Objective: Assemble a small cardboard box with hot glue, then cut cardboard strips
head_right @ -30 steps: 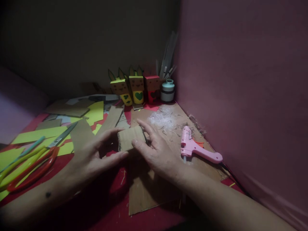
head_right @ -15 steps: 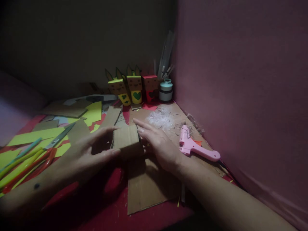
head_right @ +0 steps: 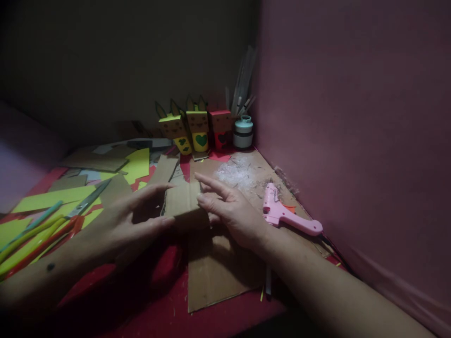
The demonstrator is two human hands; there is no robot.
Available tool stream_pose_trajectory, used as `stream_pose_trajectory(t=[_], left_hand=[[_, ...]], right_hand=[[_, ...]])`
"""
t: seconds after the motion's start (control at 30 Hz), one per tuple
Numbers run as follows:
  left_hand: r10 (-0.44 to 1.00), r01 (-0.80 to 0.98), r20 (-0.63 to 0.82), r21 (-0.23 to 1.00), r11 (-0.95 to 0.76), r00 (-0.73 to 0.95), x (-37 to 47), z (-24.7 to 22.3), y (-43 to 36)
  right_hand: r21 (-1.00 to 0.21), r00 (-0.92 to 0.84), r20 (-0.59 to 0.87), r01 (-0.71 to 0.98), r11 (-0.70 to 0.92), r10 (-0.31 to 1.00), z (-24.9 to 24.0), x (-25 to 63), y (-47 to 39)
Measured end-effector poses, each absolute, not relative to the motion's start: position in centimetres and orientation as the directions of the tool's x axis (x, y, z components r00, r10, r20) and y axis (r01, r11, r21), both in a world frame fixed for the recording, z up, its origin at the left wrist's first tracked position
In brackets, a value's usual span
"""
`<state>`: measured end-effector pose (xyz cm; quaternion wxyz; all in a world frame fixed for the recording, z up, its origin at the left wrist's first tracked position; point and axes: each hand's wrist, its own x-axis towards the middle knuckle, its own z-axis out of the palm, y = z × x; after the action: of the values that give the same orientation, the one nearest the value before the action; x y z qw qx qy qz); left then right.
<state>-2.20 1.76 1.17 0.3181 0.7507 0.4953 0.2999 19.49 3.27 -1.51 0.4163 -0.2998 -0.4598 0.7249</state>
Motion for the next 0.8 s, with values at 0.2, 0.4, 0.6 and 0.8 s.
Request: stream_pose_trajectory(t=[0.2, 0.4, 0.6, 0.8], left_hand=[[0.938, 0.545, 0.103, 0.790, -0.280, 0.332, -2.2, 1.5, 1.7], [0.922, 0.541, 0.134, 0.775, -0.325, 0.362, -2.9, 1.2, 1.4], [0.900, 0.526, 0.225, 0.748, -0.405, 0.374, -2.8, 0.8, 1.2], [0.878, 0.588, 0.215, 0.672, -0.451, 0.428, -3.1, 0.8, 1.4]], right_hand=[[-0.916, -0.487, -0.037, -0.332, -0.224, 0.873, -1.4, 19.5, 3.3], [-0.917, -0.508, 0.001, -0.344, -0.202, 0.862, -1.2, 19.5, 3.1], [-0.950, -0.495, 0.079, -0.299, -0.084, 0.865, -1.1, 19.5, 3.0], [-0.981, -0.439, 0.097, -0.194, 0.011, 0.893, -1.0, 19.4, 2.9]])
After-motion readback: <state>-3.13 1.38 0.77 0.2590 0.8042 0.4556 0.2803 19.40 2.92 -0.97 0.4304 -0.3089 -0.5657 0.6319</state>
